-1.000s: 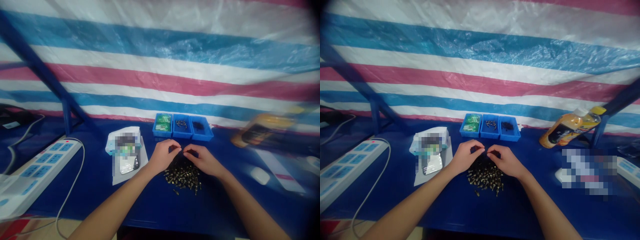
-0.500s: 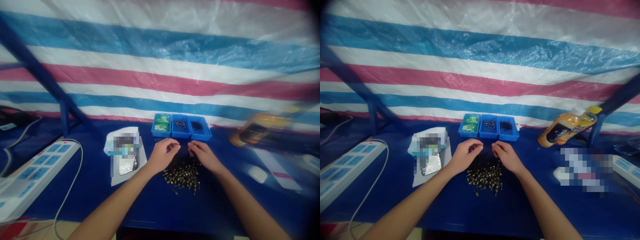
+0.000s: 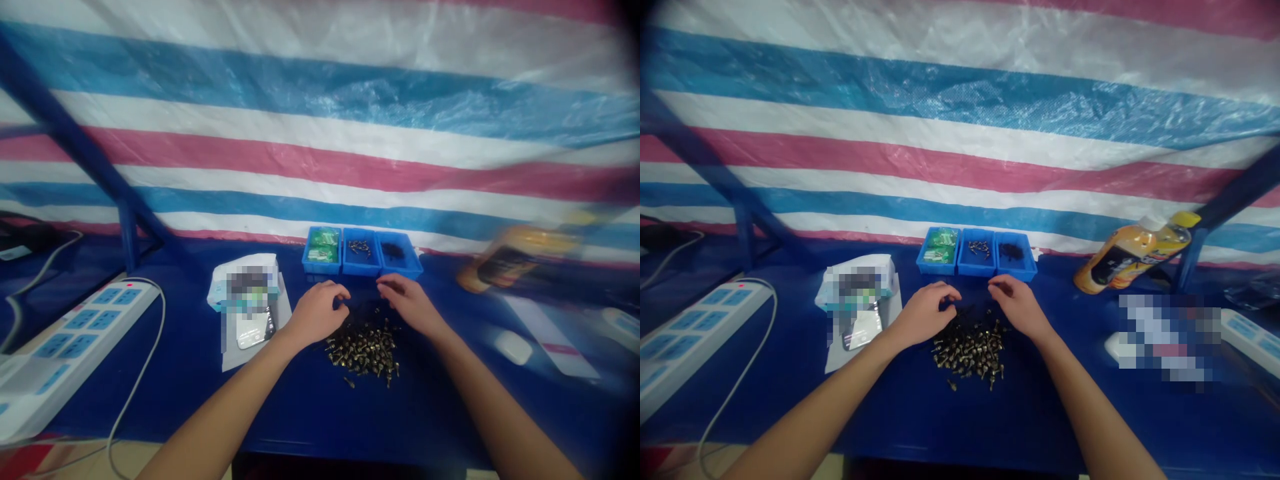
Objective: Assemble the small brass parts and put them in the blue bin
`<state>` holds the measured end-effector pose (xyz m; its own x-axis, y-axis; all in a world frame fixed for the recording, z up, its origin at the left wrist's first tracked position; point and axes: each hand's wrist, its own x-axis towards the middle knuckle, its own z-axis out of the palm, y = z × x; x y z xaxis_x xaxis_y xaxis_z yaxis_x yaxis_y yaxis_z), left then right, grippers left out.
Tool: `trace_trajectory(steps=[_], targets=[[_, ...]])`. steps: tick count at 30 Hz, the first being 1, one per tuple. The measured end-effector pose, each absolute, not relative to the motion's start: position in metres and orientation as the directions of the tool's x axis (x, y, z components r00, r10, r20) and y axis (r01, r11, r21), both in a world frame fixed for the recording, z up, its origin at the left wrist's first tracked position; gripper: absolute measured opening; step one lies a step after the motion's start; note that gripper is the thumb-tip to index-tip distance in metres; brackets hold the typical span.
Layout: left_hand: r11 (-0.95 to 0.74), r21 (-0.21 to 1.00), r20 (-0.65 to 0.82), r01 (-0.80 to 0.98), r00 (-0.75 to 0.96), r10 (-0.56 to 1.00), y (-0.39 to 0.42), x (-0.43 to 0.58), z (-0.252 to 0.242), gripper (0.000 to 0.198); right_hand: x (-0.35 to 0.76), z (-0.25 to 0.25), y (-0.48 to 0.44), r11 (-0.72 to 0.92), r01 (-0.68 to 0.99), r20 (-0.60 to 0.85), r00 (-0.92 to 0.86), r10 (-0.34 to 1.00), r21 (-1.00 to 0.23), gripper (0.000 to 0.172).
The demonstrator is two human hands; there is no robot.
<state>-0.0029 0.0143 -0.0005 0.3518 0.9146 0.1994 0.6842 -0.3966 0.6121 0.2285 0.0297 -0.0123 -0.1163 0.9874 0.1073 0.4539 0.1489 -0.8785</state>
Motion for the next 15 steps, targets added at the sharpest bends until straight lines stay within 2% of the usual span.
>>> trace_trajectory(steps=[3,6,10,15], targets=[[-0.420,0.576,0.166,0.702,0.402,0.900,0.013,-0.006,-0.002,0.021,0.227,-0.007,0.023,0.297,0.629,0.130,-0.298,0.946,-0.719,0.019],[-0.446,0.563,0.153,0.696,0.443,0.884,0.012,-0.007,-0.003,0.018,0.232,-0.002,0.019,0.392,0.687,0.119,-0.410,0.904,-0.612,0.024],[-0.479,0.542,0.146,0.691,0.484,0.863,0.012,-0.005,-0.006,0.018,0.242,-0.003,0.020,0.427,0.714,0.064,-0.475,0.877,-0.555,0.030],[-0.488,0.523,0.148,0.699,0.489,0.860,0.013,-0.003,-0.009,0.016,0.247,-0.008,0.024,0.444,0.720,0.043,-0.501,0.865,-0.533,0.020]])
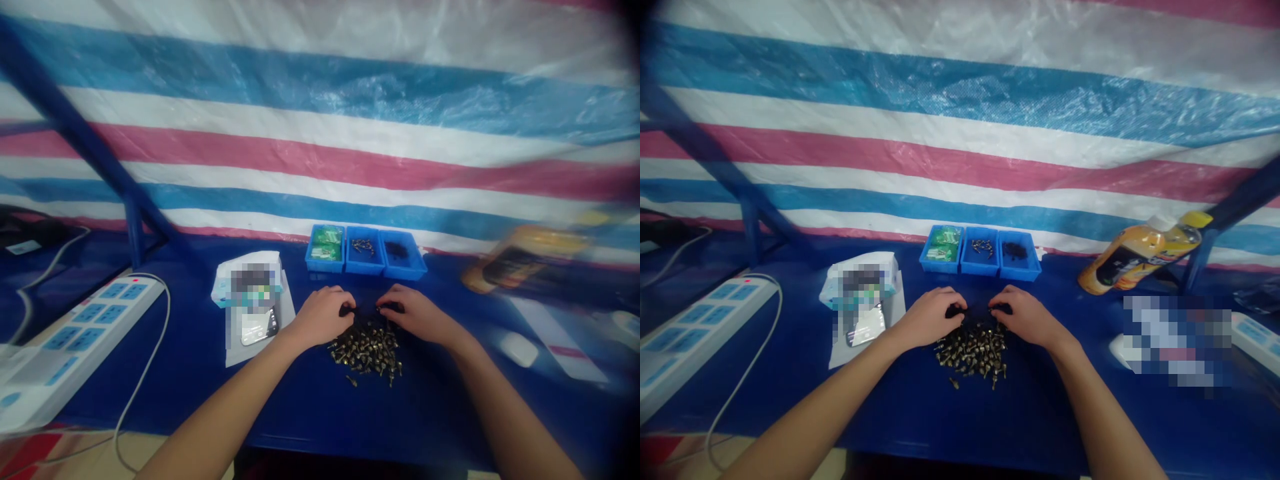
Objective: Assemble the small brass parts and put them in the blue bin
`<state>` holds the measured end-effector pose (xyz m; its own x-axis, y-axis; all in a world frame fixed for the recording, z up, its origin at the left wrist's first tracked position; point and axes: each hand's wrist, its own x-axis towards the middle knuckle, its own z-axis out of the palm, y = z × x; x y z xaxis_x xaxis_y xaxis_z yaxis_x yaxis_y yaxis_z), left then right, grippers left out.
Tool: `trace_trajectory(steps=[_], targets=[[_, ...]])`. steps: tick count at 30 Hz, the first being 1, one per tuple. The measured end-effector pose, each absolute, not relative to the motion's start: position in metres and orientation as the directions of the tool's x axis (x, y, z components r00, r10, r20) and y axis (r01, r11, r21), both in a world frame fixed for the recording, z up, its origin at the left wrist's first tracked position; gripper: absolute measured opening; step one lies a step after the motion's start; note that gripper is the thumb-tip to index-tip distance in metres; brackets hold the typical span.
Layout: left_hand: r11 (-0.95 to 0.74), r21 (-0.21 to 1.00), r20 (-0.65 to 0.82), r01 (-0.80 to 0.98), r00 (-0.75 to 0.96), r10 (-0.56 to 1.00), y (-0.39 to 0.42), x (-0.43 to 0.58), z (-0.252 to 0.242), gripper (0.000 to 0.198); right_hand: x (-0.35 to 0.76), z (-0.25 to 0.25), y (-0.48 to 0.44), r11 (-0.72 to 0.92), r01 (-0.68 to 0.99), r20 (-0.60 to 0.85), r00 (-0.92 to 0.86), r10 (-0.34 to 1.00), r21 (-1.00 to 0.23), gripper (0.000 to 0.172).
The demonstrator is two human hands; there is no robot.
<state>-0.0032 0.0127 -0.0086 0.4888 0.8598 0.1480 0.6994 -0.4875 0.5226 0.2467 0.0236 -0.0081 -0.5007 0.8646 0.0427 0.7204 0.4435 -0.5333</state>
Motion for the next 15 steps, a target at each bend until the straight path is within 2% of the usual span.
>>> trace_trajectory(steps=[8,11,15], targets=[[-0.463,0.565,0.195,0.683,0.435,0.879,0.014,0.001,-0.008,0.019,0.237,-0.004,0.021,0.445,0.725,0.111,-0.461,0.881,-0.526,0.012],[-0.476,0.596,0.240,0.647,0.422,0.874,0.012,0.003,-0.003,0.021,0.232,0.002,0.018,0.425,0.686,0.142,-0.430,0.892,-0.591,0.011],[-0.522,0.622,0.272,0.584,0.464,0.843,0.007,0.006,0.006,0.026,0.221,0.009,0.011,0.422,0.536,0.179,-0.446,0.877,-0.731,0.012]])
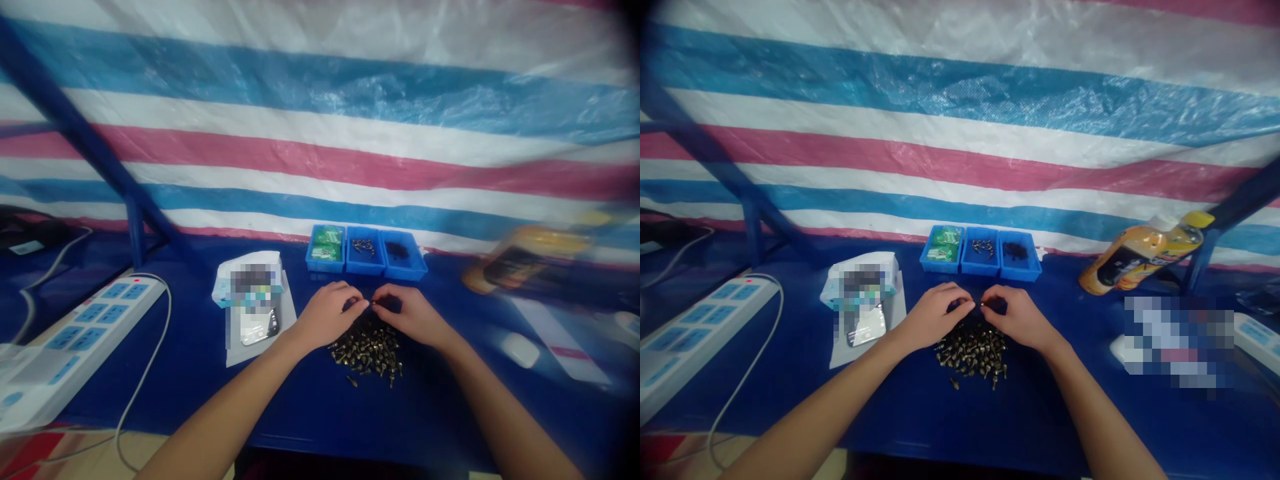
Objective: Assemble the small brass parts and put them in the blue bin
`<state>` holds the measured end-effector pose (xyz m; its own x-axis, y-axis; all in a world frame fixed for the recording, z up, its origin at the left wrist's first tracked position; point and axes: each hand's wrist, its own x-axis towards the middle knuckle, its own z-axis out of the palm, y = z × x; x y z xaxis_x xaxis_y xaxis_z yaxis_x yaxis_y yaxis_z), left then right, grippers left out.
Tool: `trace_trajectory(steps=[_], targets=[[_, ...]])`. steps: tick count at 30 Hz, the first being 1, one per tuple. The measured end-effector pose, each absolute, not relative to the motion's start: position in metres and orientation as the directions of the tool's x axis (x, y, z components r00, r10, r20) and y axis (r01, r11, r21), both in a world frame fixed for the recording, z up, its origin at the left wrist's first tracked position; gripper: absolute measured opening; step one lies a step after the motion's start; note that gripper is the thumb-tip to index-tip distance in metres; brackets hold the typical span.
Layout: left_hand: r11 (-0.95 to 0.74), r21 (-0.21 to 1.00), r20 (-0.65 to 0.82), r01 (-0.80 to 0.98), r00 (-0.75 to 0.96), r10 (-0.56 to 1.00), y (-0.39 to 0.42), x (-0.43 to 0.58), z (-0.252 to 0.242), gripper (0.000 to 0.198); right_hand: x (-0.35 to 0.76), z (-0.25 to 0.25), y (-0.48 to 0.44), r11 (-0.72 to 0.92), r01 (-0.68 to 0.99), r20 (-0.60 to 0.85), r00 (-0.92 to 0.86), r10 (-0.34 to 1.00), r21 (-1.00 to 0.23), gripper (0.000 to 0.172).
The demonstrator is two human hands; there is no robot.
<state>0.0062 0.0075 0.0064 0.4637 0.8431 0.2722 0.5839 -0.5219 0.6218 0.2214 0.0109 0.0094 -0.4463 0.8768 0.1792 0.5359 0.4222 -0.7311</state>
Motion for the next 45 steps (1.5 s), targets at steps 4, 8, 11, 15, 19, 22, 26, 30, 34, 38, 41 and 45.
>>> trace_trajectory(steps=[4,8,11,15,19,22,26,30,34,38,41,45], targets=[[-0.572,0.607,0.305,0.552,0.502,0.809,0.004,0.007,0.012,0.026,0.213,0.009,0.006,0.425,0.442,0.222,-0.439,0.870,-0.790,0.012],[-0.562,0.643,0.304,0.521,0.499,0.811,0.005,0.006,0.013,0.026,0.209,0.007,0.004,0.425,0.437,0.257,-0.392,0.883,-0.793,0.015],[-0.528,0.691,0.286,0.493,0.484,0.827,0.006,0.005,0.013,0.026,0.208,0.007,0.005,0.434,0.416,0.280,-0.383,0.880,-0.799,0.016],[-0.479,0.747,0.260,0.460,0.461,0.848,0.007,0.006,0.014,0.027,0.207,0.009,0.005,0.448,0.377,0.289,-0.407,0.866,-0.811,0.017],[-0.456,0.778,0.252,0.432,0.450,0.857,0.007,0.007,0.015,0.025,0.207,0.011,0.004,0.470,0.376,0.323,-0.391,0.862,-0.798,0.018],[-0.454,0.787,0.259,0.417,0.445,0.857,0.007,0.007,0.015,0.025,0.207,0.012,0.003,0.480,0.392,0.332,-0.387,0.860,-0.785,0.019],[-0.451,0.782,0.267,0.430,0.423,0.866,0.007,0.008,0.016,0.034,0.206,0.012,0.002,0.471,0.439,0.315,-0.383,0.869,-0.765,0.022],[-0.443,0.773,0.270,0.455,0.395,0.878,0.007,0.008,0.015,0.034,0.207,0.009,0.003,0.419,0.476,0.265,-0.359,0.895,-0.773,0.033],[-0.435,0.773,0.268,0.463,0.383,0.884,0.008,0.007,0.013,0.025,0.209,0.007,0.006,0.333,0.469,0.199,-0.313,0.929,-0.818,0.041],[-0.423,0.774,0.263,0.471,0.370,0.891,0.009,0.006,0.010,0.020,0.212,0.004,0.011,0.207,0.442,0.112,-0.232,0.966,-0.873,0.046],[-0.421,0.773,0.254,0.474,0.377,0.891,0.009,0.005,0.010,0.019,0.215,0.000,0.016,0.127,0.413,0.060,-0.172,0.983,-0.902,0.049],[-0.429,0.768,0.251,0.476,0.392,0.885,0.009,0.006,0.009,0.018,0.215,-0.003,0.021,0.092,0.317,0.067,-0.088,0.994,-0.944,0.044]])
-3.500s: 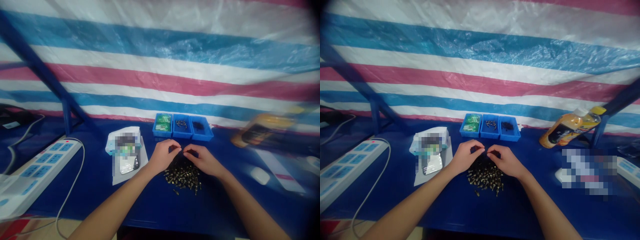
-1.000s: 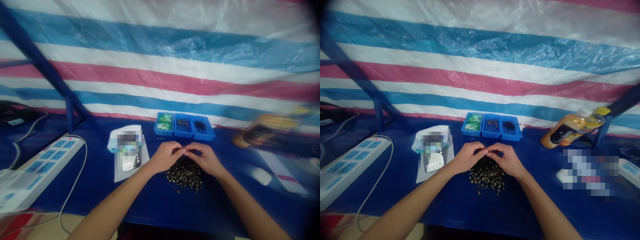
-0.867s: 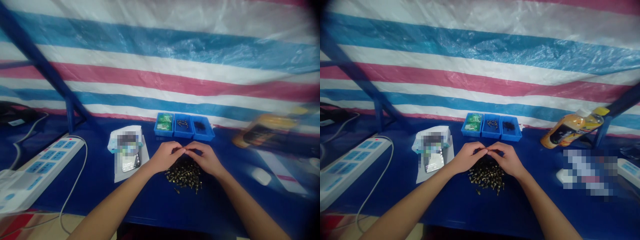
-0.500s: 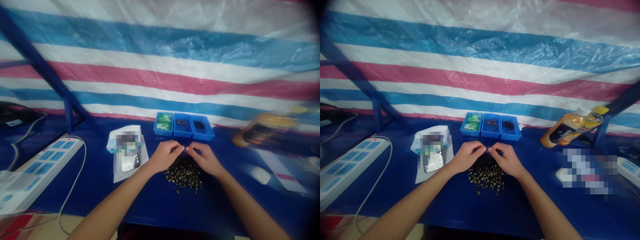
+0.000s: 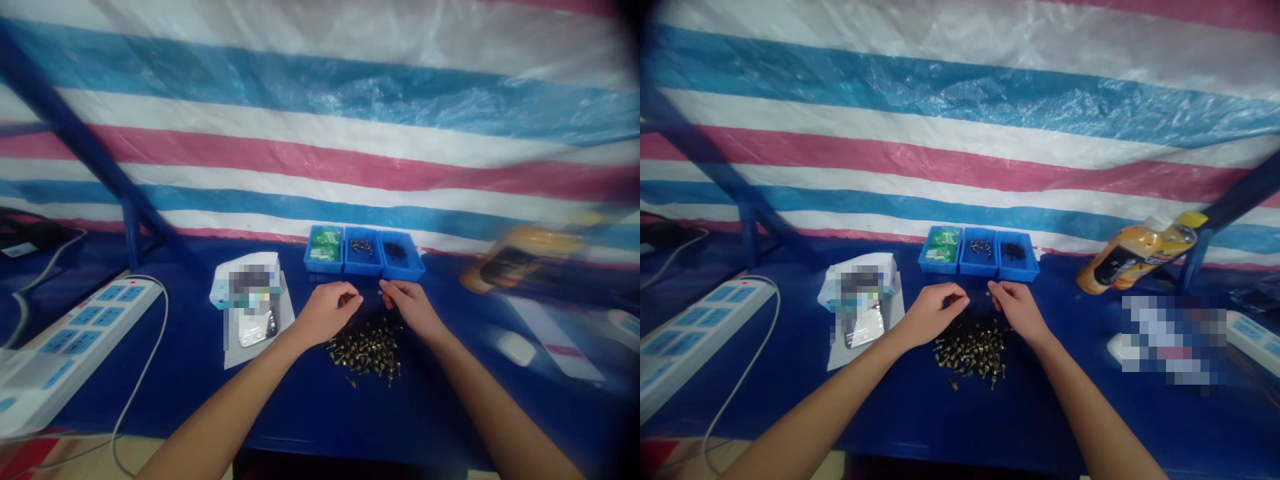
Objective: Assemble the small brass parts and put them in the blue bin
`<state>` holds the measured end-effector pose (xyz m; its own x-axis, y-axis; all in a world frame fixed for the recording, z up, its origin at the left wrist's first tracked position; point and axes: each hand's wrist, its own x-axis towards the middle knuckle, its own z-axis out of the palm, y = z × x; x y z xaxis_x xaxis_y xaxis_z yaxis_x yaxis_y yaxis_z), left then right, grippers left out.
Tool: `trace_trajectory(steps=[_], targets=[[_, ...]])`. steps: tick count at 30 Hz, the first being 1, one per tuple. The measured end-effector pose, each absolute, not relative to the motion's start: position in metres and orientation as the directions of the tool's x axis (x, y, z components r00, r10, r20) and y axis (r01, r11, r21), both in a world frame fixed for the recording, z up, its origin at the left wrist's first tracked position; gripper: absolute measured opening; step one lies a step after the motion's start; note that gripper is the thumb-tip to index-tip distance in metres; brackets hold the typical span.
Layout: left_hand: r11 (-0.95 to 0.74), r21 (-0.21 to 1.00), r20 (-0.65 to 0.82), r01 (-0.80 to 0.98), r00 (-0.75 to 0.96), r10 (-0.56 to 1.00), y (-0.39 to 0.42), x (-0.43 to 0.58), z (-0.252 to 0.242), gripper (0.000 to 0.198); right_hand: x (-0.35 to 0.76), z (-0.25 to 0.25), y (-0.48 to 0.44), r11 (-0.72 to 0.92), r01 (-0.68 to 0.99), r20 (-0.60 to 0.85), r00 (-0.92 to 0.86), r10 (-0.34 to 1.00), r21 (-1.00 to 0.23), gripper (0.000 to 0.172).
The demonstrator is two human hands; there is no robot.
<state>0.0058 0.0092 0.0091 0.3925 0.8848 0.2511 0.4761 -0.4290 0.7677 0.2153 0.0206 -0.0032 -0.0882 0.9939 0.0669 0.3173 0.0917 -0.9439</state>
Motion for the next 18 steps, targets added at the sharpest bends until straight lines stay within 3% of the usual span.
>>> trace_trajectory(steps=[2,4,6,8,13,18], targets=[[-0.431,0.760,0.246,0.486,0.399,0.883,0.009,0.006,0.008,0.018,0.214,-0.004,0.022,0.099,0.208,0.087,-0.066,0.994,-0.973,0.035],[-0.431,0.748,0.237,0.505,0.403,0.884,0.010,0.005,0.007,0.018,0.215,-0.006,0.024,0.100,0.165,0.092,-0.057,0.994,-0.981,0.047],[-0.431,0.726,0.229,0.536,0.402,0.886,0.011,0.004,0.004,0.018,0.218,-0.009,0.026,0.097,0.222,0.086,-0.055,0.995,-0.970,0.055],[-0.429,0.685,0.223,0.589,0.392,0.893,0.012,0.003,0.001,0.018,0.222,-0.011,0.027,0.114,0.330,0.095,-0.073,0.993,-0.937,0.050],[-0.444,0.558,0.194,0.701,0.410,0.891,0.013,0.001,-0.008,0.019,0.226,-0.014,0.023,0.324,0.605,0.166,-0.303,0.938,-0.728,0.027],[-0.482,0.488,0.151,0.728,0.474,0.868,0.011,0.000,-0.011,0.024,0.212,-0.015,0.018,0.503,0.684,0.175,-0.492,0.853,-0.528,0.025]])
